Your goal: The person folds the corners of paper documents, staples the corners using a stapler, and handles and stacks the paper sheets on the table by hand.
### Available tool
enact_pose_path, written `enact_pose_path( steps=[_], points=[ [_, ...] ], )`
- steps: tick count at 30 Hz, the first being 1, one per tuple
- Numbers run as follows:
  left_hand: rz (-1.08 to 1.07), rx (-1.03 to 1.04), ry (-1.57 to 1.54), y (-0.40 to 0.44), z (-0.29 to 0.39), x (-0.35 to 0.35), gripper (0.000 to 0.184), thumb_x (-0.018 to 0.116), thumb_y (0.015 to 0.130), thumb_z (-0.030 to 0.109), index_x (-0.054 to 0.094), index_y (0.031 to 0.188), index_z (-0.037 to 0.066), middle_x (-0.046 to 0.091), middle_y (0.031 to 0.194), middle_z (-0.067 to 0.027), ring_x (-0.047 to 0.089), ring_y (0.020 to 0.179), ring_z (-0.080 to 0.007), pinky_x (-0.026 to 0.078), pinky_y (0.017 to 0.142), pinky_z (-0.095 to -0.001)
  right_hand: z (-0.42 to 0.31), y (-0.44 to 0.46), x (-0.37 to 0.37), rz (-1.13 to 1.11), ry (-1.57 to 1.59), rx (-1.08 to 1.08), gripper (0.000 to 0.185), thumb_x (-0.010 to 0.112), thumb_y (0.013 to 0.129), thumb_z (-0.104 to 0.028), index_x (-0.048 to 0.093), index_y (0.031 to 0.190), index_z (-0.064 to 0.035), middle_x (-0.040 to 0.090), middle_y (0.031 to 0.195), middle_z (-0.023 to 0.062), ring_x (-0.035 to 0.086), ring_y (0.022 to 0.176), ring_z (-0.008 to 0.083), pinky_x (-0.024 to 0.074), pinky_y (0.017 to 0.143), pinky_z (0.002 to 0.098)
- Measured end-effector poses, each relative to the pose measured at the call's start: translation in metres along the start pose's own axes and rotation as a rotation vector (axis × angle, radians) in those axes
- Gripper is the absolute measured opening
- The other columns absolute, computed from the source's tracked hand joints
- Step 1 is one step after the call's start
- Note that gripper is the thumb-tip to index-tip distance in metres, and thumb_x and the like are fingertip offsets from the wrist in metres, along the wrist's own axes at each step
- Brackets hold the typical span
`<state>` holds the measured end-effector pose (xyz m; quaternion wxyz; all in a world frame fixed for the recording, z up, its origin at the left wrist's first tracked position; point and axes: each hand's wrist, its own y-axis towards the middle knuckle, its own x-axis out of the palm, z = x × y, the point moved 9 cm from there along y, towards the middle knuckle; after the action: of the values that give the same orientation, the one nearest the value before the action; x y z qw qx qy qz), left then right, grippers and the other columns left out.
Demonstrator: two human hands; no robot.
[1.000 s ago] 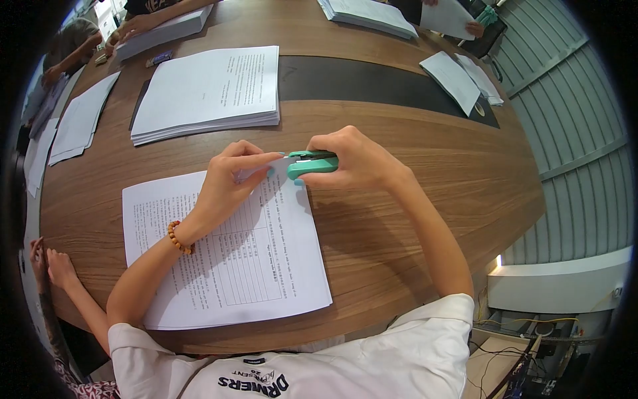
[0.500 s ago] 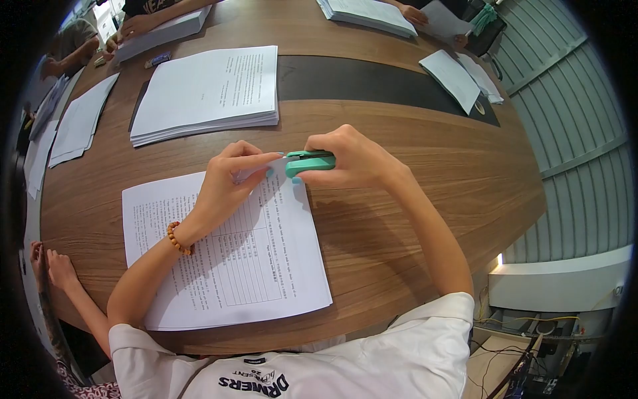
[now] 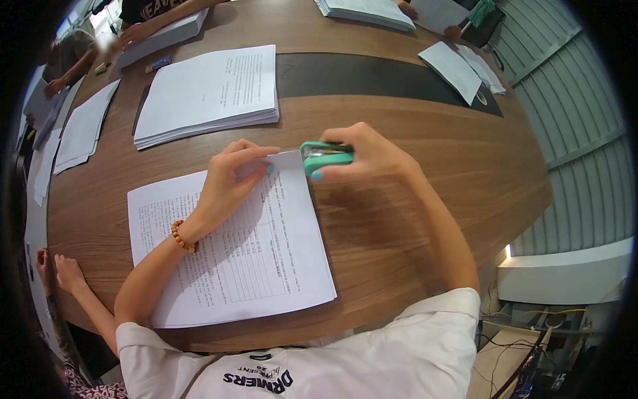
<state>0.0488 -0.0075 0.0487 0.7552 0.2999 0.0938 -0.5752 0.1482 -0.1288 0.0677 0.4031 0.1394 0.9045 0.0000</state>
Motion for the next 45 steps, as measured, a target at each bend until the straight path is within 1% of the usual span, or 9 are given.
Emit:
enact_pose_path(
  steps=[6,14,22,26,32,34,35,36,45],
  points=[
    [0.031,0.048,0.041,0.003,0.008,-0.008,0.022,0.064,0.075,0.000,0.064,0.097,0.001,0.061,0.089,-0.0083,0.058,0.082,-0.0163,0.047,0.072,-0.0267,0.078,-0.054,-0.012,0.434,0.647,0.285,0.043,0.057,0.084,-0.041,0.057,0.097,0.0001,0.048,0.064,-0.0018,0.038,0.046,0.0027,0.0270,0.038,0.0165],
    [-0.501,-0.209,0.302,0.004,-0.005,-0.050,0.023,0.068,0.074,0.016,0.067,0.086,-0.003,0.066,0.080,-0.0141,0.062,0.071,-0.0198,0.048,0.068,-0.0306,0.096,-0.069,-0.011,0.618,0.825,0.183,0.044,0.052,0.088,-0.040,0.056,0.100,0.0021,0.049,0.066,-0.0009,0.037,0.042,0.0028,0.0260,0.036,0.0163],
    [0.011,0.061,0.600,0.051,0.065,-0.183,0.016,0.064,0.078,0.004,0.070,0.093,0.005,0.067,0.080,-0.0033,0.060,0.073,-0.0072,0.049,0.067,-0.0212,0.100,-0.071,-0.009,0.608,0.842,0.194,0.042,0.053,0.088,-0.038,0.056,0.100,0.0018,0.048,0.065,-0.0014,0.036,0.042,0.0015,0.0264,0.035,0.0151],
    [0.401,0.259,1.023,0.118,0.078,-0.286,0.014,0.058,0.083,0.009,0.067,0.093,0.009,0.068,0.079,-0.0049,0.066,0.071,-0.0179,0.053,0.061,-0.0247,0.097,-0.070,-0.009,0.614,0.843,0.180,0.041,0.053,0.088,-0.038,0.056,0.099,0.0014,0.048,0.064,-0.0014,0.036,0.042,0.0013,0.0262,0.035,0.0150],
    [0.423,0.634,1.267,0.107,0.050,-0.165,0.015,0.054,0.082,0.008,0.067,0.090,0.011,0.068,0.083,-0.0052,0.066,0.071,-0.0188,0.054,0.059,-0.0282,0.095,-0.070,-0.009,0.632,0.830,0.182,0.042,0.054,0.088,-0.038,0.056,0.099,0.0018,0.048,0.064,-0.0013,0.036,0.041,0.0019,0.0257,0.035,0.0152],
    [0.260,0.604,1.198,0.091,0.000,-0.132,0.017,0.051,0.079,0.005,0.064,0.088,0.012,0.066,0.090,-0.0064,0.066,0.072,-0.0187,0.054,0.058,-0.0306,0.093,-0.069,-0.007,0.613,0.848,0.175,0.041,0.054,0.088,-0.038,0.056,0.099,0.0014,0.048,0.065,-0.0008,0.036,0.041,0.0019,0.0260,0.035,0.0151],
    [0.035,0.285,1.330,0.095,-0.038,-0.113,0.027,0.051,0.079,0.004,0.063,0.102,0.010,0.064,0.103,-0.0068,0.064,0.089,-0.0205,0.054,0.070,-0.0320,0.094,-0.070,-0.008,0.620,0.847,0.174,0.041,0.054,0.088,-0.038,0.056,0.099,0.0014,0.048,0.065,-0.0008,0.036,0.041,0.0019,0.0260,0.035,0.0151],
    [0.058,0.487,1.303,0.085,-0.063,-0.101,0.013,0.048,0.081,0.003,0.057,0.090,0.007,0.063,0.087,-0.0051,0.065,0.069,-0.0195,0.054,0.058,-0.0272,0.096,-0.070,-0.007,0.625,0.849,0.175,0.040,0.054,0.088,-0.038,0.056,0.098,0.0011,0.048,0.065,-0.0007,0.036,0.041,0.0018,0.0261,0.035,0.0149],
    [-0.217,0.285,1.050,0.058,-0.075,-0.070,0.025,0.053,0.078,0.005,0.063,0.101,0.006,0.064,0.104,-0.0066,0.065,0.086,-0.0212,0.054,0.071,-0.0299,0.091,-0.069,-0.008,0.604,0.812,0.215,0.038,0.054,0.088,-0.036,0.055,0.098,0.0008,0.047,0.066,-0.0013,0.036,0.044,0.0013,0.0261,0.037,0.0160]
  ],
)
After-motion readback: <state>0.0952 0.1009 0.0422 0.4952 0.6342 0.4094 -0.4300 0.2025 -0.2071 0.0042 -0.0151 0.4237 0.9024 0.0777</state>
